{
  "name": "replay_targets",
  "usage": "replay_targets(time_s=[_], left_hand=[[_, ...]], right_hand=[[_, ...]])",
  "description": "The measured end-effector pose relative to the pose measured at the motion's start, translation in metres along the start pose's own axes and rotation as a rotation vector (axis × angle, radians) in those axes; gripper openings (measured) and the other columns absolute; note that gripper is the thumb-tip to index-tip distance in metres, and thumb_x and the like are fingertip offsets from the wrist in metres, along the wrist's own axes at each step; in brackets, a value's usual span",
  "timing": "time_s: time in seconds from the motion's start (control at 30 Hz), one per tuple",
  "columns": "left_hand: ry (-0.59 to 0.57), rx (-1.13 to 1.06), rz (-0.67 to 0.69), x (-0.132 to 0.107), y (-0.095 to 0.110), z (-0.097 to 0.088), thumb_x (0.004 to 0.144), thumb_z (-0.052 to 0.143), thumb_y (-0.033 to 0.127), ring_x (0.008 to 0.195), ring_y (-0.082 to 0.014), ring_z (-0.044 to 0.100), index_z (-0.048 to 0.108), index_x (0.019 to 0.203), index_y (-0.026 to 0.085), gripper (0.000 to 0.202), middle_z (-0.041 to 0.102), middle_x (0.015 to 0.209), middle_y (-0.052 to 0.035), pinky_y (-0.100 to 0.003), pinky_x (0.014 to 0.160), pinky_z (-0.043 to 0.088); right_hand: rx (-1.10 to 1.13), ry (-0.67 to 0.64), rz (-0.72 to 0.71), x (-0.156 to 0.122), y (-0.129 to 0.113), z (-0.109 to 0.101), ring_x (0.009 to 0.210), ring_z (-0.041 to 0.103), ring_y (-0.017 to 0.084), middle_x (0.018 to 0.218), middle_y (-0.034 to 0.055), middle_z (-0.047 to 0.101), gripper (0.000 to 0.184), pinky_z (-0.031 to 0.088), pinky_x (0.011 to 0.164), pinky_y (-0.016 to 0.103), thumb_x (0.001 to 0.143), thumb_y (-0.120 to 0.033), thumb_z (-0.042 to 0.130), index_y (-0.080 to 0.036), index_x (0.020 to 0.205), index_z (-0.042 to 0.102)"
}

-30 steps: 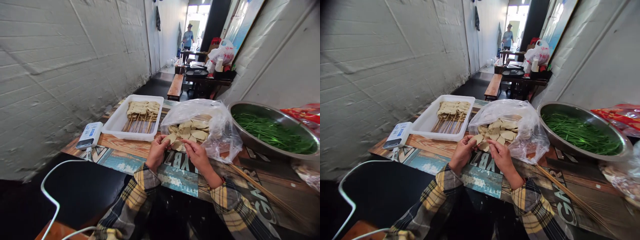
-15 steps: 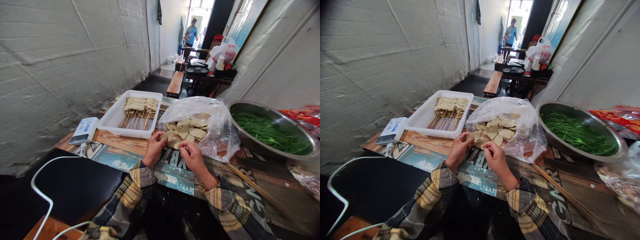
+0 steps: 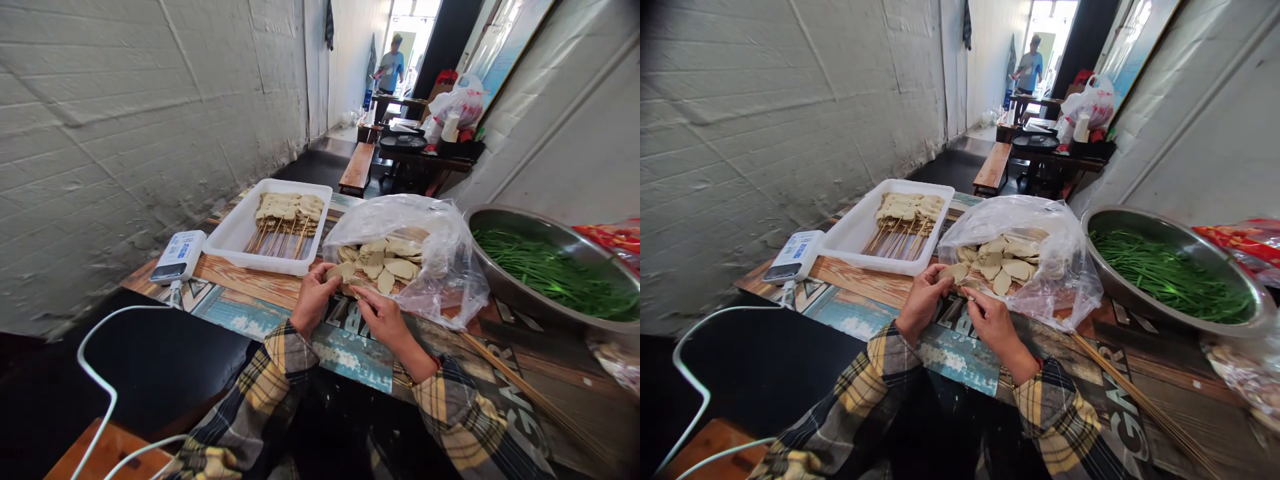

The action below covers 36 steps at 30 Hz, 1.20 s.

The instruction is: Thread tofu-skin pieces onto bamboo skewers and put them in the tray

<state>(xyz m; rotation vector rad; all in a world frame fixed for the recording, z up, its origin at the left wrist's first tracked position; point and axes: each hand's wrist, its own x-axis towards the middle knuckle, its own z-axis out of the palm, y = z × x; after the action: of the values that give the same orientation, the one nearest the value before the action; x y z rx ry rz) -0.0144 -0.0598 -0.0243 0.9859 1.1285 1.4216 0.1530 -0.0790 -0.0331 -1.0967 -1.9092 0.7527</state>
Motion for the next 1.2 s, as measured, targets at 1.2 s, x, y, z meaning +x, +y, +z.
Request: replay_targets(time_s=[1.2], left_hand=[[-0.013,0.06,0.026,-0.0047,0.0033,0.0036,0.069,0.072,0.028,0.064,-0.013,0.057,0.067,0.079,0.016,0.016,0.064,0.068,0.0006,-0.022,0.06,0.042]], right_hand=[[-0.031,-0.036,-0.008,-0.0005,0.0049,0.0005,0.108,0.068,0.024,0.114,0.0083,0.073,0.04,0.054,0.093,0.038,0.088,-0.018,0.047,-0.019,0.122,0.068]])
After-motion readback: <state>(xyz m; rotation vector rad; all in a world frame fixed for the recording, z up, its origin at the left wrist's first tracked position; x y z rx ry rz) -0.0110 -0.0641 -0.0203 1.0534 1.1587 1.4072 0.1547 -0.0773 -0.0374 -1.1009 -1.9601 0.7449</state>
